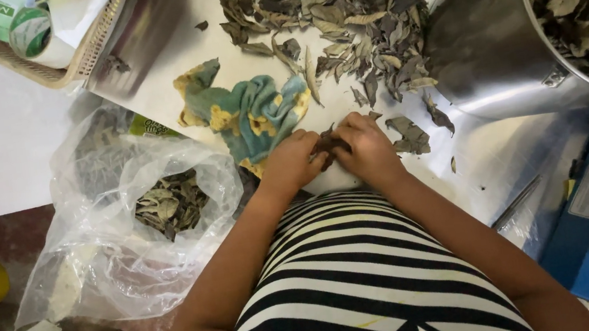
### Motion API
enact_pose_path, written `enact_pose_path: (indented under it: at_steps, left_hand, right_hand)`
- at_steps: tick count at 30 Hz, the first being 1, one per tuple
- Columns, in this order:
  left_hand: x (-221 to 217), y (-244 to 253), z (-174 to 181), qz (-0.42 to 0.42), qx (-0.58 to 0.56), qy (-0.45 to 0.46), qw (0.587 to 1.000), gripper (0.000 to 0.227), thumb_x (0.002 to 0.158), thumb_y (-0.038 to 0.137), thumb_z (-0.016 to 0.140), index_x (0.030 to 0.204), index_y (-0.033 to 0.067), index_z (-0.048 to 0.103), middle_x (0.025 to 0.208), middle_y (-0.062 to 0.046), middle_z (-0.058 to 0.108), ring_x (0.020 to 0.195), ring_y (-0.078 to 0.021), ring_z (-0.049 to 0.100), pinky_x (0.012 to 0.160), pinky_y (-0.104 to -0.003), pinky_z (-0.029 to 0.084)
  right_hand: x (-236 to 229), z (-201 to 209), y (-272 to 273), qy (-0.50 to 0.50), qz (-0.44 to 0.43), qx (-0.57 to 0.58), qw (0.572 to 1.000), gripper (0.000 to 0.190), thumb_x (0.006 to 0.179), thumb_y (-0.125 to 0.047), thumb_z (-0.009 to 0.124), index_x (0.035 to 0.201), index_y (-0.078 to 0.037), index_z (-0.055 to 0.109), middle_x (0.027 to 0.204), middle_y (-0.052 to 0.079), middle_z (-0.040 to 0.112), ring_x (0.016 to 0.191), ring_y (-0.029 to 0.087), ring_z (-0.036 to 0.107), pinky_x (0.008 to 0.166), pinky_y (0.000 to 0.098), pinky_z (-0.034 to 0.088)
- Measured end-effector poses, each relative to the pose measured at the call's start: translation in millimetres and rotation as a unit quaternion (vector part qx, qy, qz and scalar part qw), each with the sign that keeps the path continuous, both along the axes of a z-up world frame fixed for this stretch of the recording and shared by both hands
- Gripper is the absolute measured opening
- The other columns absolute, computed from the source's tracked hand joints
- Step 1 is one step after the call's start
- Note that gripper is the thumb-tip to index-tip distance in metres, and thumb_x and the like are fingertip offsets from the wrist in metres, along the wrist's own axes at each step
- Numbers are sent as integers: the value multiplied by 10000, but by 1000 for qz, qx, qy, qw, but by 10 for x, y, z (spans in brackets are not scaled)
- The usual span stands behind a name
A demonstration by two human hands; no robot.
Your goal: Processing and sorting dried leaves by hand into a container
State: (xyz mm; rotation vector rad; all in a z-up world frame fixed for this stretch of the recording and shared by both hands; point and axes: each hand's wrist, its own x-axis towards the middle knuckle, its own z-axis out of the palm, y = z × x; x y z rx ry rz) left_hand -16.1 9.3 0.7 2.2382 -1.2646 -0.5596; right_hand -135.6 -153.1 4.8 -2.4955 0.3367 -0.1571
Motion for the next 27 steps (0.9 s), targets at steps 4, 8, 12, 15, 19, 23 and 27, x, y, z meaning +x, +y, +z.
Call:
enact_pose_path:
  at_steps: [4,8,12,15,19,23,27]
  left_hand:
    - [35,19,-44,-3,-11,6,1000,220,847,276,736,989,137,640,918,-121,631,878,-403,706,746,-480,591]
    - [33,23,-50,-9,-23,9,1000,216,847,258,741,981,137,622,942,-140,616,880,-436,689,767,-499,579]
    - [44,13,-110,-6,-29,28,999,227,840,250,754,1007,163,627,946,-121,619,897,-424,697,782,-495,583]
    - [43,6,-78,-1,-15,34,999,205,845,254,746,989,164,632,968,-114,615,901,-420,695,785,-492,577]
    - [-2,42,-54,19,-18,42,999,213,869,305,729,1027,216,617,1039,-90,612,932,-397,708,807,-475,592]
    - [136,48,273,61,-84,-49,993,288,922,378,688,1124,177,656,1219,-143,625,1150,-396,670,917,-448,566]
    - [373,-29,30,84,-126,-110,982,447,946,437,647,1286,155,581,1242,-139,547,1173,-370,612,1001,-444,469]
  right_hand:
    - [-15,-66,-20,-68,89,-84,990,197,845,-124,723,1041,-121,733,1059,63,628,991,314,634,905,409,512]
    - [2,192,33,-138,151,-123,971,158,911,-83,649,1040,-101,739,1099,49,672,956,242,635,870,332,513]
    - [-3,97,-4,-162,143,-103,971,140,928,-46,645,1012,-83,751,1089,67,694,916,256,639,845,346,516]
    - [30,302,59,-167,113,-26,979,110,914,-85,709,1010,-64,757,1062,79,715,906,265,654,837,362,508]
    - [10,268,61,-144,100,-35,984,253,816,-141,789,1063,-108,740,1106,46,700,941,244,623,851,356,496]
    - [10,276,65,-124,98,-37,987,337,766,-154,830,1084,-106,733,1112,56,668,918,265,582,834,385,499]
    - [15,281,64,-129,105,-39,985,371,753,-172,835,1110,-132,743,1140,55,647,942,284,580,853,404,501]
